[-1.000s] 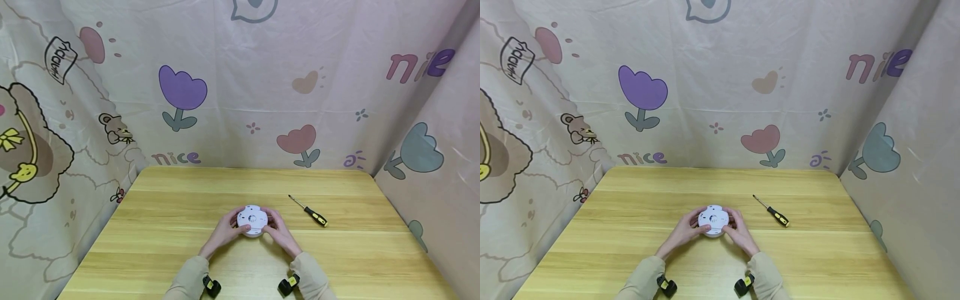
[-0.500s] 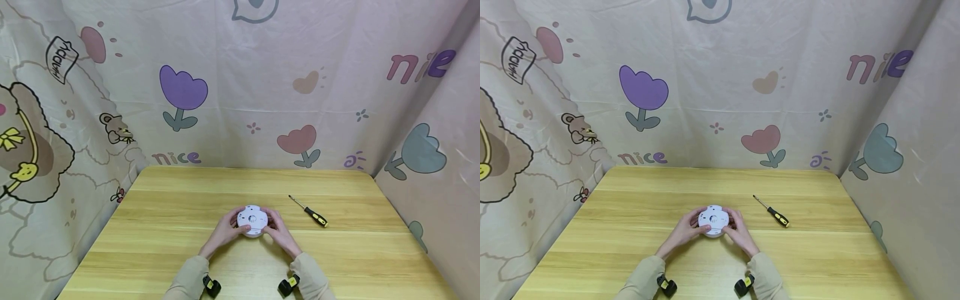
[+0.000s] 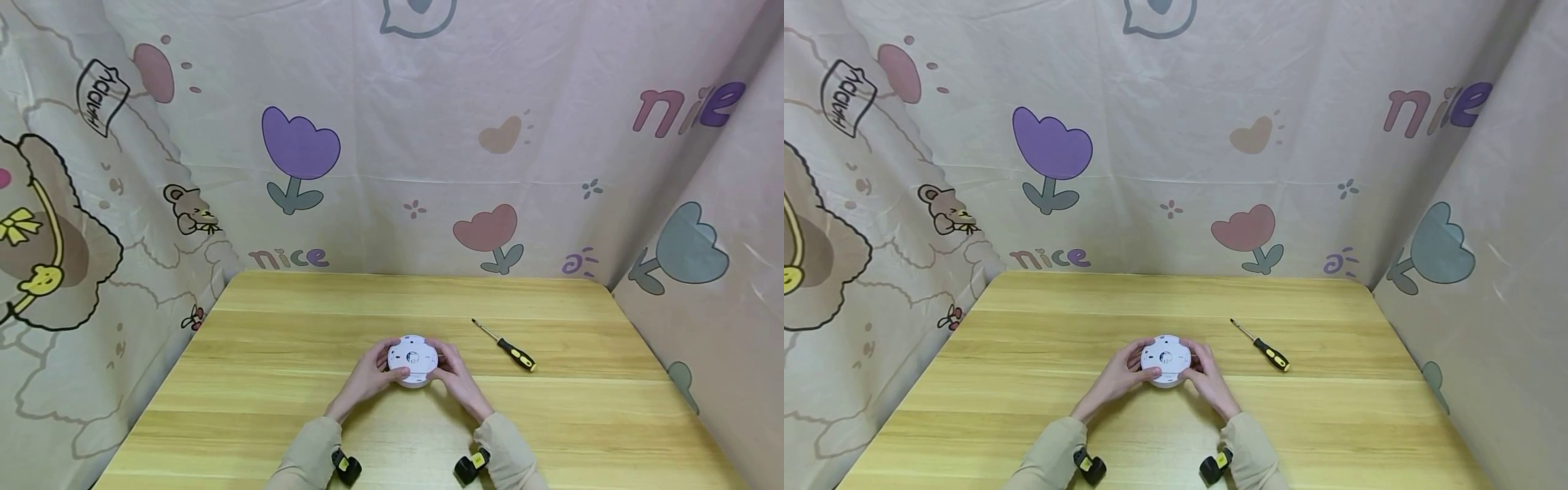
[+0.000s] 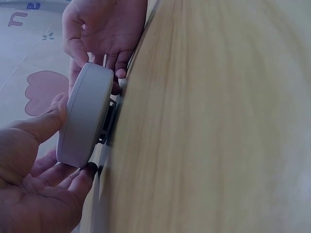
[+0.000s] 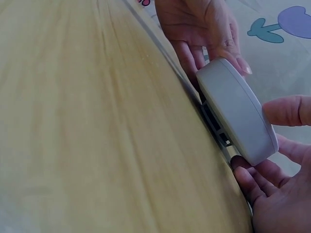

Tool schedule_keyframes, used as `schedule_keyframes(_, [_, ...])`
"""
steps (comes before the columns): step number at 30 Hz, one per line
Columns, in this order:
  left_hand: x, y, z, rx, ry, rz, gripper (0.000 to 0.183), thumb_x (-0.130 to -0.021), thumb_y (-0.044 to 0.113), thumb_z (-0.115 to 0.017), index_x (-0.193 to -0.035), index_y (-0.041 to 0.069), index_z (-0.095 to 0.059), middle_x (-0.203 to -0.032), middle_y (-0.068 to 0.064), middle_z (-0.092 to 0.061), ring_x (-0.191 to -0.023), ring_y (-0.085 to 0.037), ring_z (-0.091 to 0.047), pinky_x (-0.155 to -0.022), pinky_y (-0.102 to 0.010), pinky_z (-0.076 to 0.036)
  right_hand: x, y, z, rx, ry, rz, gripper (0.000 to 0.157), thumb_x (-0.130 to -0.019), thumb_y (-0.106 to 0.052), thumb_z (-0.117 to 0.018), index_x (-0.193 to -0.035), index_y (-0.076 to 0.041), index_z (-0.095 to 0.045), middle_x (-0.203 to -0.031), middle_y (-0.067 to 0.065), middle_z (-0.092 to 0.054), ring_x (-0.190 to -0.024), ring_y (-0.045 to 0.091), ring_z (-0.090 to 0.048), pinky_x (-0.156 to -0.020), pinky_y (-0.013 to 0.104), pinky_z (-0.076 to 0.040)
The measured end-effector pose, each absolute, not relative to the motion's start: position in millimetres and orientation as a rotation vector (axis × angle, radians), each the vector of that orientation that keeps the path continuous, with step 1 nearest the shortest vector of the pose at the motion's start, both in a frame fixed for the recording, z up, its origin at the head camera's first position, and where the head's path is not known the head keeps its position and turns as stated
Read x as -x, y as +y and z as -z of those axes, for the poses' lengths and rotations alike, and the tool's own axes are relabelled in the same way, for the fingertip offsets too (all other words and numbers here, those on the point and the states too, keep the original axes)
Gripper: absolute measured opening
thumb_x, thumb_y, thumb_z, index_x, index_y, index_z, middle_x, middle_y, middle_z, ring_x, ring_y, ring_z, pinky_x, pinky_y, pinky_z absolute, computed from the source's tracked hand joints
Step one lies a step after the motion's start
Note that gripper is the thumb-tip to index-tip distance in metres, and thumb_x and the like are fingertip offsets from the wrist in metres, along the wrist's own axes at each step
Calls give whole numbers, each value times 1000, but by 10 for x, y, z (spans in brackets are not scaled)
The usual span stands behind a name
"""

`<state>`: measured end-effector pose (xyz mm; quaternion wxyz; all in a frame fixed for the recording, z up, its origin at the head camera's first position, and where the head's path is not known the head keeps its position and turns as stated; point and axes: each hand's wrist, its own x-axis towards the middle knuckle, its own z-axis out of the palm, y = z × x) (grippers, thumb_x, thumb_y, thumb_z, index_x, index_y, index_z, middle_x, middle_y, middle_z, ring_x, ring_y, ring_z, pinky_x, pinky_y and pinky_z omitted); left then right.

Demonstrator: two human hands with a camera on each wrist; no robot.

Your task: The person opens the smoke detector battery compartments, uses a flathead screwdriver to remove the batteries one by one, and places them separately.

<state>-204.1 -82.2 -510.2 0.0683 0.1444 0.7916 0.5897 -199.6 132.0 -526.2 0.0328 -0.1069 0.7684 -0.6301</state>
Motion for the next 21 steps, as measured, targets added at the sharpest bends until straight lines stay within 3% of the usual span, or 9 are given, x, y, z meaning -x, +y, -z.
schedule_keyframes(12, [2047, -841, 5107, -462, 2376, -1786, 65, -86, 13, -79, -138, -8, -48, -148, -33, -47, -141, -49, -43, -118, -55, -36, 1986, 1307, 5231, 275, 2357, 1938, 66, -79, 2, -67, -143, -3, -53, -128, 19, -50, -101, 16, -53, -86, 19, -47])
schedule_keyframes(16, [2037, -855, 5127, -542, 2419, -1775, 65, -86, 20, -79, -136, -10, -49, -145, -35, -49, -137, -51, -46, -116, -53, -41, 1981, 1315, 5219, 246, 2343, 1927, 65, -80, 1, -66, -144, -6, -53, -131, 18, -49, -104, 17, -52, -90, 22, -45])
schedule_keyframes(21, [2047, -845, 5125, -465, 2364, -1814, 63, -85, 13, -79, -137, -9, -49, -147, -34, -47, -140, -50, -44, -118, -56, -37, 1978, 1322, 5208, 239, 2332, 1915, 65, -81, 0, -66, -144, -7, -53, -132, 18, -48, -106, 18, -52, -94, 26, -44])
